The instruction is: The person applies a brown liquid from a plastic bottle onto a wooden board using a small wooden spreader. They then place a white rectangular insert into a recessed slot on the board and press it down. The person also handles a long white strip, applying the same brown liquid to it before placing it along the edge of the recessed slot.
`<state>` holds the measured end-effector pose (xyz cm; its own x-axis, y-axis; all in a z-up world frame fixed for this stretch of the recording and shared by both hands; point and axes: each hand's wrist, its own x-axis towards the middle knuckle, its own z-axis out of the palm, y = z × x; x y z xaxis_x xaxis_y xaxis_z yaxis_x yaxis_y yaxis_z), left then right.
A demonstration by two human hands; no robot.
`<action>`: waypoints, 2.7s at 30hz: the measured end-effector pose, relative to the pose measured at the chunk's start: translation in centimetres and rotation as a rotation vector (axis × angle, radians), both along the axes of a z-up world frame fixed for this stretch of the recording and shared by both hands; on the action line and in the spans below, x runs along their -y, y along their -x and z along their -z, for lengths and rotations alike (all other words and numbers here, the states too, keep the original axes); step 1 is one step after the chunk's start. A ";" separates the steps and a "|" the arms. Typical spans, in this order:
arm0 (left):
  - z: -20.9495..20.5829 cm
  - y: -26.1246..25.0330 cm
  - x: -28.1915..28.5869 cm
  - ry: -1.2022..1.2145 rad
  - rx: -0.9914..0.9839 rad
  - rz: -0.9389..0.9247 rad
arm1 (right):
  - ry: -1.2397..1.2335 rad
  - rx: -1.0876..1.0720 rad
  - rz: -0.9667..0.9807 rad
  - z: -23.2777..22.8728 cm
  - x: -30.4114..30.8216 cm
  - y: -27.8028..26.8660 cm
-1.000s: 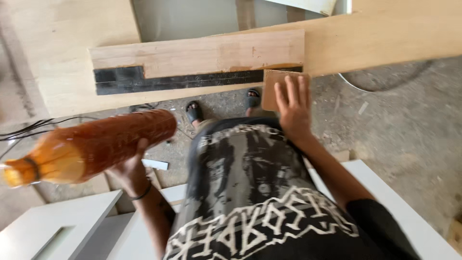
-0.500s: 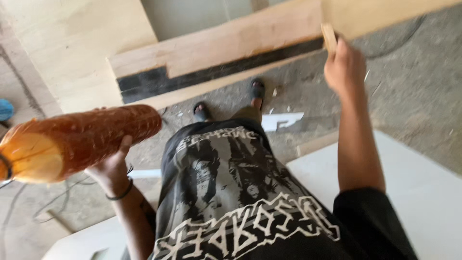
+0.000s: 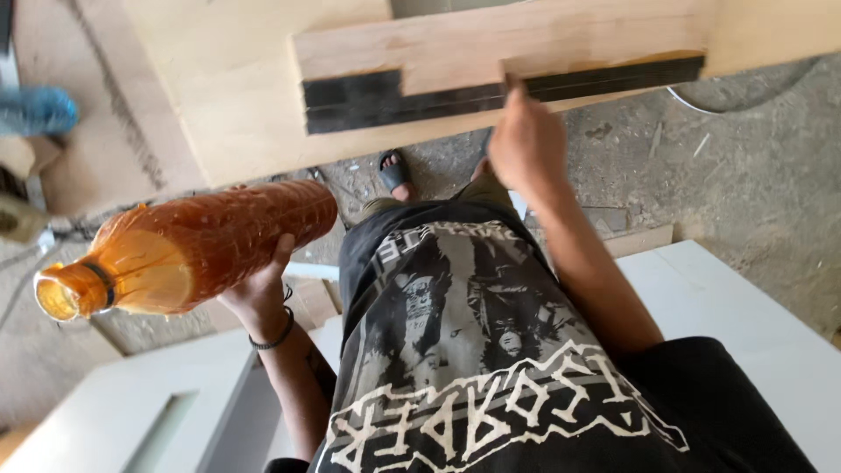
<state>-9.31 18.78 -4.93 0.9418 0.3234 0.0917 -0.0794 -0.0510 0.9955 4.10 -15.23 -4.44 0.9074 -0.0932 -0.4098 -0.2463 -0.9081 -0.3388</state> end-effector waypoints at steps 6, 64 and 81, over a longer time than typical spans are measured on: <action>0.8 1.3 -2.2 -0.394 -0.069 -0.274 | -0.199 -0.059 -0.260 -3.0 -8.9 1.5; 17.2 -23.0 -8.1 0.103 0.183 0.042 | -0.642 0.338 -0.205 -7.3 4.8 -11.9; 3.5 -32.1 2.3 -0.189 -0.067 -0.164 | -1.765 -0.309 1.224 10.9 24.2 -21.6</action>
